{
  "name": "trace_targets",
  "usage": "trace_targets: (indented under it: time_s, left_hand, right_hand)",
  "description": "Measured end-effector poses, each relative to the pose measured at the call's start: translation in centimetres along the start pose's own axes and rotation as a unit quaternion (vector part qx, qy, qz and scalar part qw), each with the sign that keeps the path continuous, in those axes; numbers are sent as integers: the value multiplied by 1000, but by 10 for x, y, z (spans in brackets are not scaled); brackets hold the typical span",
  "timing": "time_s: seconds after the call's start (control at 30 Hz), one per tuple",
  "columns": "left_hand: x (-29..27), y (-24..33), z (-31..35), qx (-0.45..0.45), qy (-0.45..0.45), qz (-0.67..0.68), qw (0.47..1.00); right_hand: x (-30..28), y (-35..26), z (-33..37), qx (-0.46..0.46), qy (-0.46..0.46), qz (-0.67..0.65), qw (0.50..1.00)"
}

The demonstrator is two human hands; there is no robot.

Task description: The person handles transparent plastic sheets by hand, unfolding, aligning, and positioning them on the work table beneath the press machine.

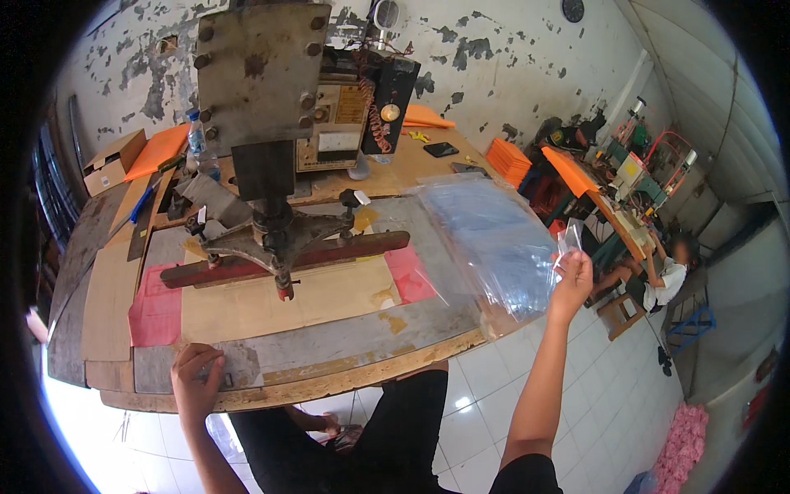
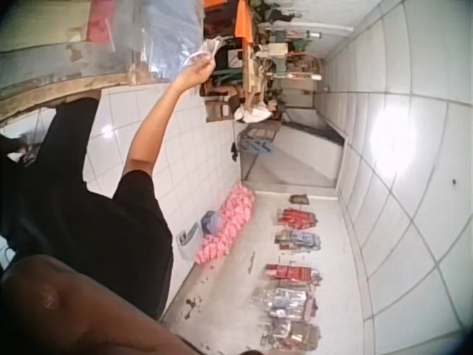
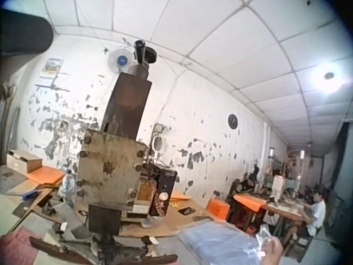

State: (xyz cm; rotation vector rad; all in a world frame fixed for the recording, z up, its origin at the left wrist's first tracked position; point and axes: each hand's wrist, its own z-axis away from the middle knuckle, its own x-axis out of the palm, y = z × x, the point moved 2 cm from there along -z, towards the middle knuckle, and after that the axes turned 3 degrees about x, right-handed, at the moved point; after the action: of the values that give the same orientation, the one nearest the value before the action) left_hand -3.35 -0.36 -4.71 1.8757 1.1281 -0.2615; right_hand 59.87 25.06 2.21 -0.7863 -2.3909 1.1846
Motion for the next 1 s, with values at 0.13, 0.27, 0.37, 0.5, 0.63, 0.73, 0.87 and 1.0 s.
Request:
trace_targets:
  time_s: [0.13, 0.27, 0.37, 0.5, 0.63, 0.73, 0.87, 1.0]
  left_hand:
    - [-4, -1, 5, -14, 4, -19, 1000]
    - [-1, 1, 3, -23, -1, 4, 1000]
    - [0, 1, 2, -15, 1, 11, 1000]
    - [-1, 5, -1, 11, 5, -19, 1000]
    - [-2, 2, 1, -2, -5, -17, 1000]
    - [-3, 2, 5, -14, -5, -22, 1000]
    - [2, 2, 2, -31, -3, -6, 999]
    - [2, 4, 1, -35, -12, -18, 999]
  right_hand:
    - [21, -44, 29, -25, -1, -55, 998]
    - [-20, -17, 18, -184, 99, 44, 977]
    - [-108, 33, 9, -91, 260, 270, 923]
    - [-92, 14, 52, -161, 369, 422, 813]
    - [-46, 22, 87, -208, -96, 416, 880]
    - [23, -11, 132, -204, -185, 438, 856]
    - [41, 1, 116, -148, -263, 490, 818]
    - [25, 44, 76, -67, -218, 487, 843]
